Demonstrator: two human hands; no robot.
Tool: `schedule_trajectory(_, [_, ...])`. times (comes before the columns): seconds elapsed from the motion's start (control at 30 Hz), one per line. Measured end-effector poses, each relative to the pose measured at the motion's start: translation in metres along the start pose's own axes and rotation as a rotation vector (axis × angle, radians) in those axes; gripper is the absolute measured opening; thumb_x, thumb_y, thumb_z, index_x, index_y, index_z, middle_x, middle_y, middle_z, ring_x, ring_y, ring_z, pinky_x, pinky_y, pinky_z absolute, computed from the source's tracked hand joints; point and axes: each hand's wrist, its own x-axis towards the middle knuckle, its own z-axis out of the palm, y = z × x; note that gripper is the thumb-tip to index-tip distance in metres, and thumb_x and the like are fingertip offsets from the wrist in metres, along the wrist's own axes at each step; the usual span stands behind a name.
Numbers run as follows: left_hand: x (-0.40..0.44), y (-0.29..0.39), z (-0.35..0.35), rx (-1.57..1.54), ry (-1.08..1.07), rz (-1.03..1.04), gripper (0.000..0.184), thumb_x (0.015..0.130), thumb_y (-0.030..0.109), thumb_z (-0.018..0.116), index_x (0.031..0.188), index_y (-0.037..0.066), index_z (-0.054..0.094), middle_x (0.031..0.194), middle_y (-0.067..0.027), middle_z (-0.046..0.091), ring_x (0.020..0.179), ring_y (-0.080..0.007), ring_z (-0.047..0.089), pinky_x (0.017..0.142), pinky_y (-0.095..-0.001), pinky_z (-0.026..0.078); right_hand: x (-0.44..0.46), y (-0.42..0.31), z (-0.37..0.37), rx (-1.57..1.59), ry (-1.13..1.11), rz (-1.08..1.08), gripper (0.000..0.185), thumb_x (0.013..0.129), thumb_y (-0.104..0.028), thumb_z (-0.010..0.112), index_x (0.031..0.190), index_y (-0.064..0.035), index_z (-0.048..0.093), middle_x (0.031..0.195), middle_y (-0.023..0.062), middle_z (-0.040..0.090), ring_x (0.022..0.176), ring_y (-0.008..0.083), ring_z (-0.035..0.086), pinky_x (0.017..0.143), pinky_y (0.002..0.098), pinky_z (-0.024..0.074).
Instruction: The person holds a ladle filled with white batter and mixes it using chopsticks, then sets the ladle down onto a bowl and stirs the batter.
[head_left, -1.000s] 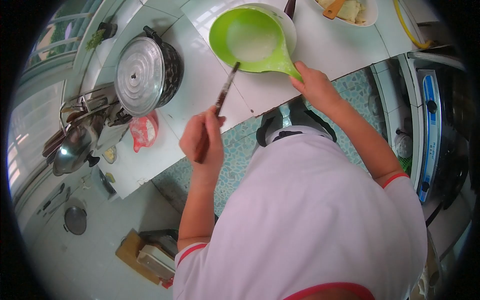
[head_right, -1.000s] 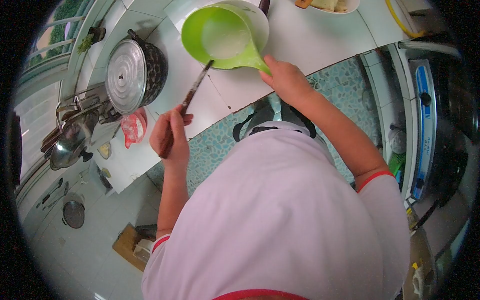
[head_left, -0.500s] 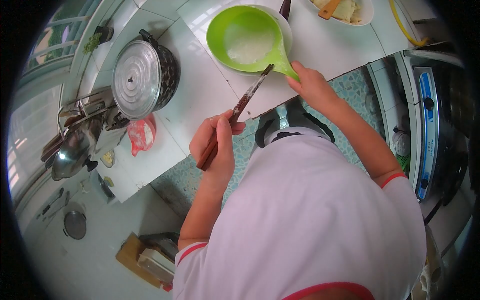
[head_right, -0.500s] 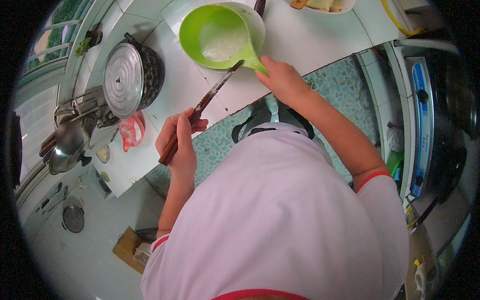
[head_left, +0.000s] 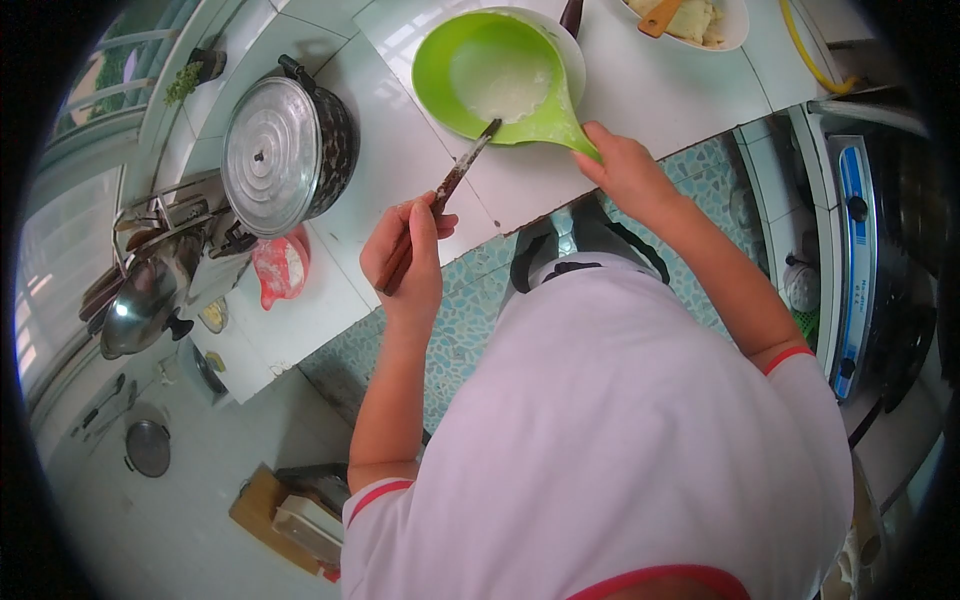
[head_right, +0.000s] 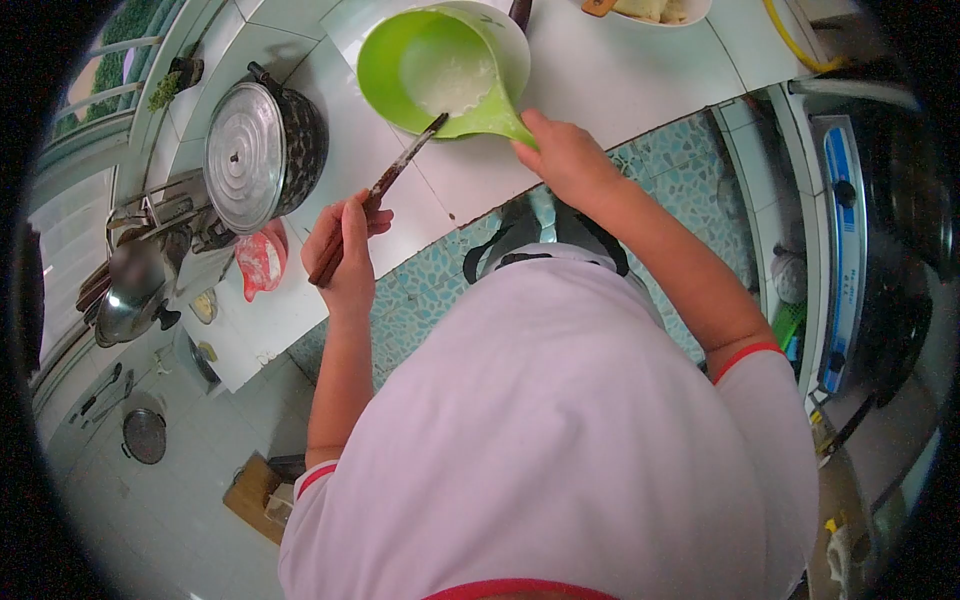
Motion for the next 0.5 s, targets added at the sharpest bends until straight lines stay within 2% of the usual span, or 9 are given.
schedule_trajectory(0.07, [-0.002,0.009,0.002,-0.035,-0.028,-0.023,0.025,0.092,0.014,0.050,0.095,-0.009,0.059,0.079,-0.0141,0.063,0.067,-0.0187,0.064,0.066,-0.0288,0.053,0.001,0.001,-0.003,0.020,0.000,0.007,0.025,0.087,-0.023,0.054,0.094,-0.0016,0.043,0.073,0.0237,0.057,0.070,0.0437,0.055,0.063,0.0492,0.0432])
schedule_trajectory(0.17, [-0.015,0.023,0.004,-0.100,-0.084,-0.025,0.025,0.092,0.014,0.051,0.095,-0.009,0.059,0.078,-0.0139,0.064,0.068,-0.0187,0.064,0.067,-0.0288,0.053,0.001,0.000,-0.005,0.046,-0.017,0.010,0.024,0.087,-0.023,0.054,0.094,-0.0015,0.044,0.072,0.0236,0.057,0.070,0.0436,0.055,0.062,0.0489,0.0432])
schedule_trajectory(0.27, [-0.004,0.005,0.005,-0.063,-0.039,-0.039,0.025,0.092,0.014,0.051,0.096,-0.009,0.059,0.080,-0.0128,0.064,0.070,-0.0177,0.065,0.068,-0.0272,0.053,0.002,0.002,-0.003,0.044,-0.006,-0.001,0.025,0.087,-0.023,0.054,0.093,-0.0012,0.044,0.072,0.0234,0.057,0.069,0.0434,0.055,0.061,0.0487,0.0429])
schedule_trajectory(0.37, [0.025,-0.011,0.007,0.011,0.002,0.042,0.022,0.091,0.012,0.052,0.094,-0.008,0.060,0.079,-0.0106,0.063,0.069,-0.0151,0.064,0.067,-0.0250,0.051,0.001,0.001,-0.002,0.033,0.000,0.004,0.022,0.089,-0.020,0.052,0.093,-0.0002,0.043,0.069,0.0217,0.053,0.064,0.0386,0.052,0.060,0.0414,0.0415])
schedule_trajectory(0.43, [0.038,-0.014,0.014,0.020,0.046,0.140,0.017,0.090,0.008,0.052,0.090,-0.007,0.061,0.075,-0.0081,0.063,0.067,-0.0124,0.063,0.063,-0.0223,0.049,0.001,-0.001,-0.004,0.047,-0.022,0.041,0.022,0.089,-0.020,0.052,0.093,-0.0002,0.043,0.069,0.0218,0.053,0.064,0.0387,0.051,0.060,0.0414,0.0416])
schedule_trajectory(0.5, [0.035,-0.019,0.017,0.007,-0.068,0.126,0.015,0.089,0.006,0.053,0.089,-0.007,0.061,0.078,-0.0085,0.063,0.067,-0.0128,0.063,0.063,-0.0225,0.049,0.002,-0.001,-0.005,0.052,-0.030,0.044,0.022,0.089,-0.020,0.052,0.092,-0.0002,0.043,0.069,0.0218,0.052,0.064,0.0387,0.051,0.060,0.0413,0.0416])
